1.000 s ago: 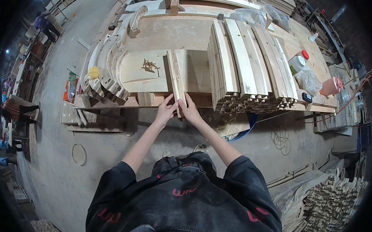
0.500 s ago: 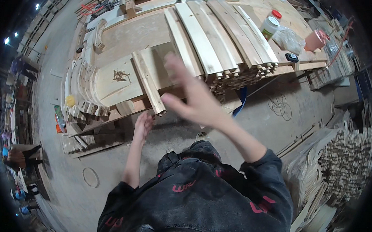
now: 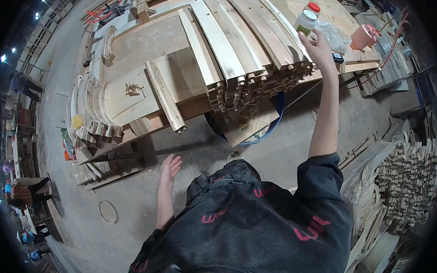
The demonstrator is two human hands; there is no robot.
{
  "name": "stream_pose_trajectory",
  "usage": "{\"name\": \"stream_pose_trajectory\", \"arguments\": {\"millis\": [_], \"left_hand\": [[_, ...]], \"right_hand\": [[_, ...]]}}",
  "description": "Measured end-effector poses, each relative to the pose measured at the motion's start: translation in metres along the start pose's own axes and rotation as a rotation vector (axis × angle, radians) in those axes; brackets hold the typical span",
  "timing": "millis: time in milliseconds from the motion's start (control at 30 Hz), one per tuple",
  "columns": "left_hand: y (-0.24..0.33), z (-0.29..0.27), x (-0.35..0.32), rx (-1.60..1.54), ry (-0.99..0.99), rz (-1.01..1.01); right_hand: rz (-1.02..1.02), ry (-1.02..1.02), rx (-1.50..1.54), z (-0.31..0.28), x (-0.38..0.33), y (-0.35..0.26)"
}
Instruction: Assembling curved wooden furniture components by manual alignment and inserting screws.
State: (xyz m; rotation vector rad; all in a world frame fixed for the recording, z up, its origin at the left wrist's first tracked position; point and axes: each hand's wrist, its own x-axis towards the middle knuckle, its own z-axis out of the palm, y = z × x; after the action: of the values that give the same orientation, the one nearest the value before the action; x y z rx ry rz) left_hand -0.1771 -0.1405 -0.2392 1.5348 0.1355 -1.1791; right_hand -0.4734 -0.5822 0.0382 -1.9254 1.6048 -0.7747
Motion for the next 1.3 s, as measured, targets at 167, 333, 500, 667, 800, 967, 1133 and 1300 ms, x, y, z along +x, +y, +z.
{"name": "stream_pose_trajectory", "arguments": {"millis": [167, 333, 500, 667, 800, 967, 1133, 1300], "left_hand": [[-0.005, 0.007, -0.005, 0.006, 0.001, -0.004], [-0.016, 0.001, -0.001, -0.011, -0.009, -0.016], [-0.007, 0.011, -0.001, 0.043, -0.048, -0.003], [-0.01, 0.01, 0.0, 0.062, -0.096, 0.035], [-0.016, 0.008, 0.0, 0.073, -0.083, 0.027], [-0.022, 0.006, -0.004, 0.07, -0.067, 0.005], [-0.026, 0.001, -0.002, 0.064, -0.04, -0.008], [-0.024, 0.003, -0.004, 0.068, -0.041, -0.007]], "right_hand": [[-0.173, -0.151, 0.277, -0.021, -0.031, 0.039], [-0.246, -0.226, 0.113, -0.005, -0.056, 0.025], [-0.224, -0.179, 0.294, -0.005, -0.043, 0.027], [-0.267, -0.171, 0.336, 0.004, -0.042, 0.025], [-0.349, -0.155, 0.225, 0.009, -0.044, 0.03], [-0.345, -0.026, -0.015, 0.015, -0.044, 0.028], [-0.342, -0.004, -0.056, 0.015, -0.048, 0.013], [-0.297, -0.026, 0.044, 0.013, -0.046, 0.02]]}}
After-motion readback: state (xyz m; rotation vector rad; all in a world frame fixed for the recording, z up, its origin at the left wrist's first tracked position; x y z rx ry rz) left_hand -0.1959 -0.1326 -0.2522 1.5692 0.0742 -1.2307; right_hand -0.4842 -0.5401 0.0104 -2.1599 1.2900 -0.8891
